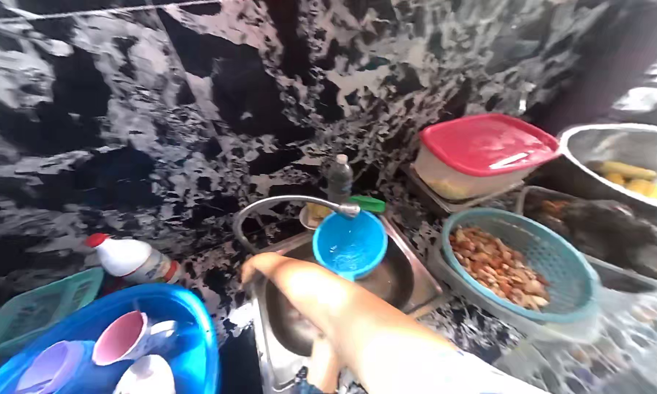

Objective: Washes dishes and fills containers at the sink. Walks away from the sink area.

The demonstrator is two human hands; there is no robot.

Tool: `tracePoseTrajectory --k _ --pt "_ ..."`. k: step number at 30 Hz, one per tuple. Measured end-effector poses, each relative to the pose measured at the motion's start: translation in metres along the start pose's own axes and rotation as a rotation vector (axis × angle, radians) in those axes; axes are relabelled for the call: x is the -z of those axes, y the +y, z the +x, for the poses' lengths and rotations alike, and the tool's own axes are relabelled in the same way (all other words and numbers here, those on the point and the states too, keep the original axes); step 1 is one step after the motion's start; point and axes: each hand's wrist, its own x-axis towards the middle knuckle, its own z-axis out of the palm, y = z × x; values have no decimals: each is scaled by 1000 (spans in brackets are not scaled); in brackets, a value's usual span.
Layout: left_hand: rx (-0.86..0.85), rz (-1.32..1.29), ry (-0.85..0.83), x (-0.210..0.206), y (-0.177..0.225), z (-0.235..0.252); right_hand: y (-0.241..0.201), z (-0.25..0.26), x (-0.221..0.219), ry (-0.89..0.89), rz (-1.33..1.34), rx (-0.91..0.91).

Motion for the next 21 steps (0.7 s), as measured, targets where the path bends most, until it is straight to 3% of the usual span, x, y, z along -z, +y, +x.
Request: tracePoseTrajectory --k 1,3,6,11,15,21 --pt "-148 -145 68 2 -29 12 -4 -16 4 13 -24 36" --pt "-303 -307 148 5 -50 27 -15 -38 14 34 -86 132" --pt "-224 -406 93 16 -51 30 -30 -61 24 64 -94 328" --pt "-104 -637 121 34 -77 16 -26 -154 28 107 -33 535" --pt "11 -791 159 32 -100 15 14 -212 31 107 -117 531" --pt "151 -1140 121 21 -134 29 90 -260 22 182 68 341"
